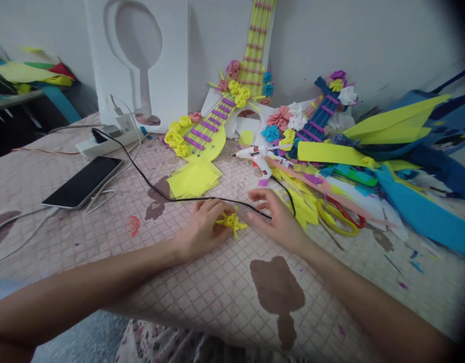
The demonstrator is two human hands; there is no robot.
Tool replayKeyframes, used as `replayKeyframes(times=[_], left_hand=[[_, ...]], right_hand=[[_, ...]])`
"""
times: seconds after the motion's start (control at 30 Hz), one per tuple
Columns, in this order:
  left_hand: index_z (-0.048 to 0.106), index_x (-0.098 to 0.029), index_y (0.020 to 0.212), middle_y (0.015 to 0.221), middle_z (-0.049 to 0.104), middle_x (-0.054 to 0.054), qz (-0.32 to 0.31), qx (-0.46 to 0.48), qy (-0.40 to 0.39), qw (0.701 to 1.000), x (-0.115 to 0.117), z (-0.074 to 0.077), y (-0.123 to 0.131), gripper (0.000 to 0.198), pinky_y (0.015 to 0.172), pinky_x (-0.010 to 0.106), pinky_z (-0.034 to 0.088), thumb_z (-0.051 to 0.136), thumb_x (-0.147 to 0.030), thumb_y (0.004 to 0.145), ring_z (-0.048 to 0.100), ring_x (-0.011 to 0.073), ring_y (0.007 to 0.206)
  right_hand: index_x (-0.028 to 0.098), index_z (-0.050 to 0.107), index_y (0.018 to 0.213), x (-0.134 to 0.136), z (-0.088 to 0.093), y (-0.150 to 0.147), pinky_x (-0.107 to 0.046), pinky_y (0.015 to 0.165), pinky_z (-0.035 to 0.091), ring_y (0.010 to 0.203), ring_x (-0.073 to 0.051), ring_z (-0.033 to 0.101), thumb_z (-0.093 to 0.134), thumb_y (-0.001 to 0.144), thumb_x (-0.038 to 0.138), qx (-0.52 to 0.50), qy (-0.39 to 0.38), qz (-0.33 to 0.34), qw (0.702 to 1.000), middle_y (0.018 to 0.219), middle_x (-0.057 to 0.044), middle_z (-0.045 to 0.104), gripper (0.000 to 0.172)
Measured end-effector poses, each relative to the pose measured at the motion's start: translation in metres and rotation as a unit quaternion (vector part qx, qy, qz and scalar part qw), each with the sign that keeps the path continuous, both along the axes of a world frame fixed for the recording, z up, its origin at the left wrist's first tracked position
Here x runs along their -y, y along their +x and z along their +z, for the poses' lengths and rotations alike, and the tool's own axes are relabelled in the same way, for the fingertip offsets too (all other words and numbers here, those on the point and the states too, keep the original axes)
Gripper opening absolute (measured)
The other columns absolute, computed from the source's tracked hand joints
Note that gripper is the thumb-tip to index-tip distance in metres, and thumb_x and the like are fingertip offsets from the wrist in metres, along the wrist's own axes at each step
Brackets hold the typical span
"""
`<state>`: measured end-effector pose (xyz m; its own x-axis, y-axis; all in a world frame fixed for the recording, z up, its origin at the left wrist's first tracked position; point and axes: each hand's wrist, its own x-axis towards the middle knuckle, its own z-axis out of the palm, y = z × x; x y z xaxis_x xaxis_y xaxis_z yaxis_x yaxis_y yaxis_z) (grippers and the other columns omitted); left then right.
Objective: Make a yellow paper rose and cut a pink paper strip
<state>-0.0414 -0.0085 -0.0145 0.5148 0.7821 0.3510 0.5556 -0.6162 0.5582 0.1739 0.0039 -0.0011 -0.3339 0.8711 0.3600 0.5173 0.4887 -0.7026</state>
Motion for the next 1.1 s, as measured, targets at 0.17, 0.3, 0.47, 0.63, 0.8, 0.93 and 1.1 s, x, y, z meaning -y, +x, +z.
replayKeyframes(times=[0.17, 0.3, 0.47, 0.63, 0.8, 0.93, 1.1], left_hand=[[0.050, -0.022, 0.105, 0.102, 0.061, 0.002, 0.005, -0.003, 0.003, 1.000, 0.000, 0.001, 0.001, 0.027, 0.089, 0.038, 0.034, 0.058, -0.019, 0.079, 0.054, 0.0205, 0.103], [0.051, -0.022, 0.106, 0.102, 0.061, 0.002, 0.001, -0.006, 0.006, 1.000, 0.000, 0.002, 0.001, 0.028, 0.088, 0.038, 0.035, 0.059, -0.018, 0.079, 0.054, 0.0207, 0.103], [0.050, -0.022, 0.106, 0.102, 0.061, 0.003, -0.003, -0.007, 0.015, 1.000, 0.000, 0.001, 0.002, 0.029, 0.088, 0.039, 0.035, 0.058, -0.017, 0.079, 0.055, 0.0215, 0.103], [0.050, -0.022, 0.109, 0.107, 0.059, 0.004, -0.008, 0.000, 0.005, 1.000, 0.001, 0.003, 0.002, 0.033, 0.088, 0.038, 0.037, 0.059, -0.017, 0.078, 0.054, 0.0212, 0.105], [0.048, -0.021, 0.112, 0.111, 0.057, 0.005, -0.010, 0.014, -0.005, 1.000, 0.001, 0.004, 0.002, 0.035, 0.088, 0.037, 0.039, 0.060, -0.017, 0.078, 0.053, 0.0213, 0.106], [0.049, -0.021, 0.108, 0.107, 0.059, 0.005, -0.006, 0.018, -0.012, 1.000, 0.000, 0.003, 0.003, 0.031, 0.086, 0.038, 0.039, 0.058, -0.016, 0.079, 0.055, 0.0209, 0.103], [0.049, -0.021, 0.107, 0.105, 0.060, 0.004, -0.005, 0.022, -0.011, 1.000, 0.000, 0.002, 0.004, 0.033, 0.087, 0.038, 0.038, 0.057, -0.014, 0.076, 0.055, 0.0206, 0.102]], right_hand=[[0.023, 0.046, 0.114, 0.018, -0.013, -0.014, -0.040, 0.088, 0.046, 0.102, -0.021, 0.055, 0.062, 0.072, 0.015, 0.011, -0.079, 0.038, 0.996, 0.108, -0.006, 0.057, 0.046], [0.023, 0.045, 0.113, 0.015, -0.015, -0.017, -0.041, 0.088, 0.046, 0.100, -0.021, 0.055, 0.061, 0.072, 0.013, -0.001, -0.090, 0.040, 0.995, 0.104, -0.006, 0.058, 0.045], [0.023, 0.045, 0.111, 0.015, -0.015, -0.019, -0.041, 0.086, 0.047, 0.098, -0.021, 0.057, 0.058, 0.074, 0.012, -0.011, -0.118, 0.039, 0.992, 0.101, -0.006, 0.059, 0.041], [0.023, 0.047, 0.109, 0.015, -0.017, -0.020, -0.040, 0.084, 0.047, 0.097, -0.020, 0.057, 0.058, 0.074, 0.011, -0.012, -0.114, 0.034, 0.993, 0.099, -0.005, 0.059, 0.039], [0.023, 0.047, 0.110, 0.016, -0.016, -0.020, -0.041, 0.087, 0.046, 0.098, -0.021, 0.056, 0.058, 0.074, 0.012, -0.012, -0.106, 0.037, 0.994, 0.099, -0.005, 0.060, 0.039], [0.022, 0.047, 0.111, 0.016, -0.016, -0.018, -0.041, 0.088, 0.045, 0.098, -0.021, 0.056, 0.058, 0.075, 0.013, -0.017, -0.105, 0.048, 0.993, 0.101, -0.006, 0.060, 0.039], [0.023, 0.047, 0.111, 0.017, -0.018, -0.020, -0.042, 0.087, 0.044, 0.097, -0.021, 0.055, 0.061, 0.073, 0.014, 0.000, -0.082, 0.035, 0.996, 0.101, -0.005, 0.059, 0.041]])
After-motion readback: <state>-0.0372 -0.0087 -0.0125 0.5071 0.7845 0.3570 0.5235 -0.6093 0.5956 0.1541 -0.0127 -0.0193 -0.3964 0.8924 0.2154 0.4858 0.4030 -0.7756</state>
